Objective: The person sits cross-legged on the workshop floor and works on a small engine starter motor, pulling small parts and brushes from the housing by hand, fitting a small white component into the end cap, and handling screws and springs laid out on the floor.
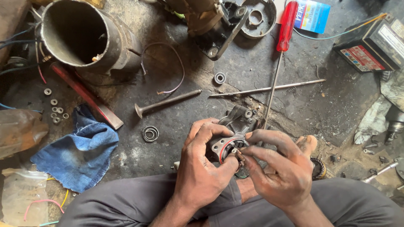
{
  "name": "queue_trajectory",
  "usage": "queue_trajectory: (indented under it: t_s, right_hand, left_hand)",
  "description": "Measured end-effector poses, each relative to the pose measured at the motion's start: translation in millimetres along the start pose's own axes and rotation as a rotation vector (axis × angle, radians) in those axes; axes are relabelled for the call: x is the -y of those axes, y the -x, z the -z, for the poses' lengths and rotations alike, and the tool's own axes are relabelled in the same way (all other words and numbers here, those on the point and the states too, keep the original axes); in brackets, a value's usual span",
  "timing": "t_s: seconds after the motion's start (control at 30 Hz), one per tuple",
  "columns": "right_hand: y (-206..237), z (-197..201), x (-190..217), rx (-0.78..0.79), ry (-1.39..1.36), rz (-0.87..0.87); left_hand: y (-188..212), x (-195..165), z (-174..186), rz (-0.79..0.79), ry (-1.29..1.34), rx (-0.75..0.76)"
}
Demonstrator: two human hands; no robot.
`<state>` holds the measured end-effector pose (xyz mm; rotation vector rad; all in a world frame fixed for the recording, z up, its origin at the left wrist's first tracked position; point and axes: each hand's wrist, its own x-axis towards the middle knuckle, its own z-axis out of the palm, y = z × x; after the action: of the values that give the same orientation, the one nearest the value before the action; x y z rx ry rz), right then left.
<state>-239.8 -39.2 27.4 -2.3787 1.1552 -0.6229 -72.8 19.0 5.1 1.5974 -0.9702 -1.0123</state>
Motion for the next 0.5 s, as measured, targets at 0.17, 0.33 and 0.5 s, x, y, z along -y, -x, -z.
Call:
queue_trajectory:
  t_s: [0.17, 0.33, 0.5]
  right_hand:
    - [3.8, -3.6, -5.2, 0.073, -0.305, -0.279]
    - [4.2, -2.5, -15.0, 0.093, -0.508, -0.293]
    - [9.2, -1.7, -20.6, 0.086, -0.705, -0.330]
  left_hand:
    - [0.4, 1.3, -0.4, 0.060, 0.029, 0.006]
    - [-0.7, 2.0, 1.5, 0.076, 0.148, 0.047]
    - [-1.2, 0.2, 3.2, 0.154, 0.204, 0.086]
